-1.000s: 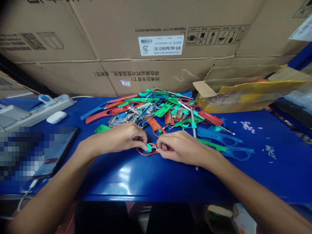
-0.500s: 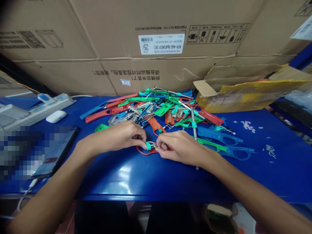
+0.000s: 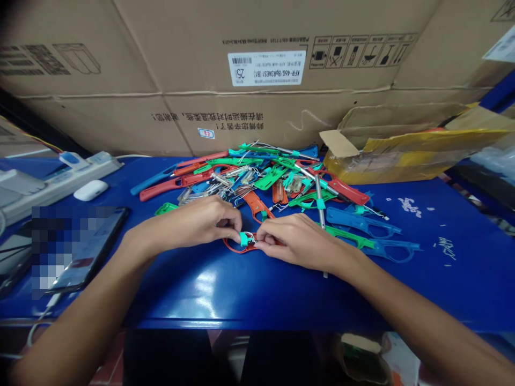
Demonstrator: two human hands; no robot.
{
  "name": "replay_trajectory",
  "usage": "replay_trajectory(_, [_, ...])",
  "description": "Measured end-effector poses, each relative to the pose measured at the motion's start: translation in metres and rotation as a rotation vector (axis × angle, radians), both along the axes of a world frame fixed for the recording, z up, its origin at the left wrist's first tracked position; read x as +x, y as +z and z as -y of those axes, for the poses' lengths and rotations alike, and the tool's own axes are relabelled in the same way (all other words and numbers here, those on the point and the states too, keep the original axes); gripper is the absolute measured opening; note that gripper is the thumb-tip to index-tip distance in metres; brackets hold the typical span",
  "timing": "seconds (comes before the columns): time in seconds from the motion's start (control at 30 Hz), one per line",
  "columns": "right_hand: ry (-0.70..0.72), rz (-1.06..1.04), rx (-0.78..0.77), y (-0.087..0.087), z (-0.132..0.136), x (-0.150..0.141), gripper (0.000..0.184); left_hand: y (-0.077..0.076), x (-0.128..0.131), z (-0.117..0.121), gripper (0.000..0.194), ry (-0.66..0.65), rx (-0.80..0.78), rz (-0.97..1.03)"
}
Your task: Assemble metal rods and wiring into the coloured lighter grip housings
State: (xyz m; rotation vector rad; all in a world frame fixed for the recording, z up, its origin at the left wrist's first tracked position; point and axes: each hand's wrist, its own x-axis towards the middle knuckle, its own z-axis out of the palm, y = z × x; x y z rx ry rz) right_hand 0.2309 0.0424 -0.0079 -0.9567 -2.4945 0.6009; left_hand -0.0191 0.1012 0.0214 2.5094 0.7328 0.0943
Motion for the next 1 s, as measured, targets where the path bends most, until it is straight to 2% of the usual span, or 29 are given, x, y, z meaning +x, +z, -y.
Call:
replay_trajectory(0.2, [0.02,0.052,0.005,-0.0049,0.0004,-0.0005,0.017,-0.0007,0.0008,0.0,0.011,-0.007,0.008,-0.016])
replay_trajectory(0.57, [0.01,0.129,-0.037,-0.0022,0.0005,-0.0024,0.023,-0.0054,0.0011,-0.0026,0.013,0.007,0.052,-0.037])
replay_trajectory(0.73, [0.007,0.145,-0.041,-0.0009,0.001,-0.0021,0.028,-0.0051,0.0014,-0.0016,0.012,0.026,0.029,-0.051])
replay_trajectory(1.0, [-0.001,0.118,-0.093,0.0011,0.0002,-0.0034,0.022,-0.0017,0.0006,0.0003,0.01,0.083,-0.02,-0.066])
